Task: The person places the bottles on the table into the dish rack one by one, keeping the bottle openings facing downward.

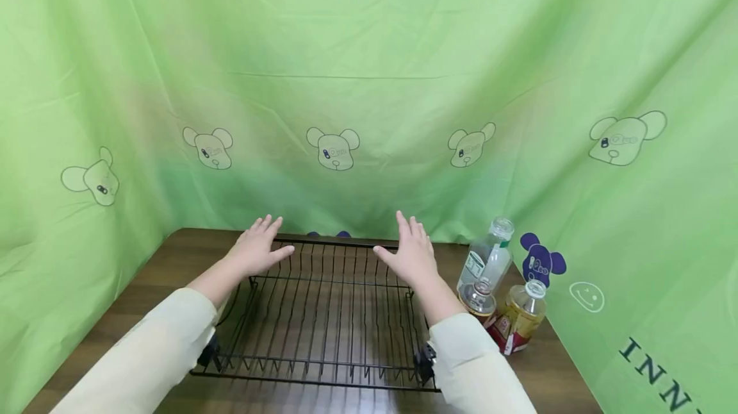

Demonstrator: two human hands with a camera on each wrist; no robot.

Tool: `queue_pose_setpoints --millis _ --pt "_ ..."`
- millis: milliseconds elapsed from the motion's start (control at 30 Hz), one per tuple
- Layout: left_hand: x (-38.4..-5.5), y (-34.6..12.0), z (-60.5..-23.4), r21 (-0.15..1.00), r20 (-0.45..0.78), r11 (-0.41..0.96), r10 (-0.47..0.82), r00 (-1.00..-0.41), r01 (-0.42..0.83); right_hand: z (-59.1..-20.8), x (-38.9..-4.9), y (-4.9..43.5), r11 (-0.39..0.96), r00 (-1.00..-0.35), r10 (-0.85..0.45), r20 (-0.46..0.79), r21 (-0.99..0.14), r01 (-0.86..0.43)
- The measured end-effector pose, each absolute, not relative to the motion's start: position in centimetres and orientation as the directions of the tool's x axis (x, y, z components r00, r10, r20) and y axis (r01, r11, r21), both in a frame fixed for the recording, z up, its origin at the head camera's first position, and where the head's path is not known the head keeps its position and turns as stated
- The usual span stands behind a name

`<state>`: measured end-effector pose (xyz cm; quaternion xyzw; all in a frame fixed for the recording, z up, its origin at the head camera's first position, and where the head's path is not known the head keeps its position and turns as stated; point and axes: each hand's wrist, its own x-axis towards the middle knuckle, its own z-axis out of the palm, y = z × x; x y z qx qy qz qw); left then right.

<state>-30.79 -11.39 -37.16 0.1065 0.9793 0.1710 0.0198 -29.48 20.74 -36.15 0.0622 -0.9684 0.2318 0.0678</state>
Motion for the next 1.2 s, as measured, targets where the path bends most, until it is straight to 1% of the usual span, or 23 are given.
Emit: queue_pose_setpoints --millis 167,300,533,700,933,1067,1200 --pt "-29.7 -13.6 -36.9 0.481 0.009 0.848 0.248 -0.969 0.222 -35.3 -27.8 22.8 0.847 -0.979 -0.080 0.189 -0.505 -0.167" --pt "-28.8 -15.1 -36.9 0.556 0.016 0.798 0.270 -0.963 0.233 -35.0 -26.6 24.4 0.825 -0.973 -0.053 0.225 -0.539 -0.169" --pt "-27.7 -17.3 -37.9 0.633 0.014 0.743 0.270 -0.963 0.218 -36.0 -24.7 27.3 0.810 -0.947 0.015 0.320 -0.560 -0.176" --pt "-26.7 -18.7 -39.0 0.689 -0.006 0.703 0.246 -0.969 0.175 -36.8 -23.4 28.8 0.808 -0.923 0.040 0.382 -0.556 -0.195" --pt "-25.5 -19.6 -40.8 0.759 -0.040 0.644 0.196 -0.980 0.097 -37.8 -21.7 30.3 0.797 -0.899 0.104 0.426 -0.576 -0.180" --pt "-25.0 -19.6 -42.0 0.803 -0.058 0.592 0.180 -0.982 0.061 -38.5 -21.2 31.3 0.803 -0.873 0.124 0.471 -0.564 -0.190" --pt "-24.6 -19.5 -43.3 0.830 -0.067 0.557 0.172 -0.983 0.040 -39.3 -20.8 32.0 0.804 -0.870 0.145 0.471 -0.568 -0.174"
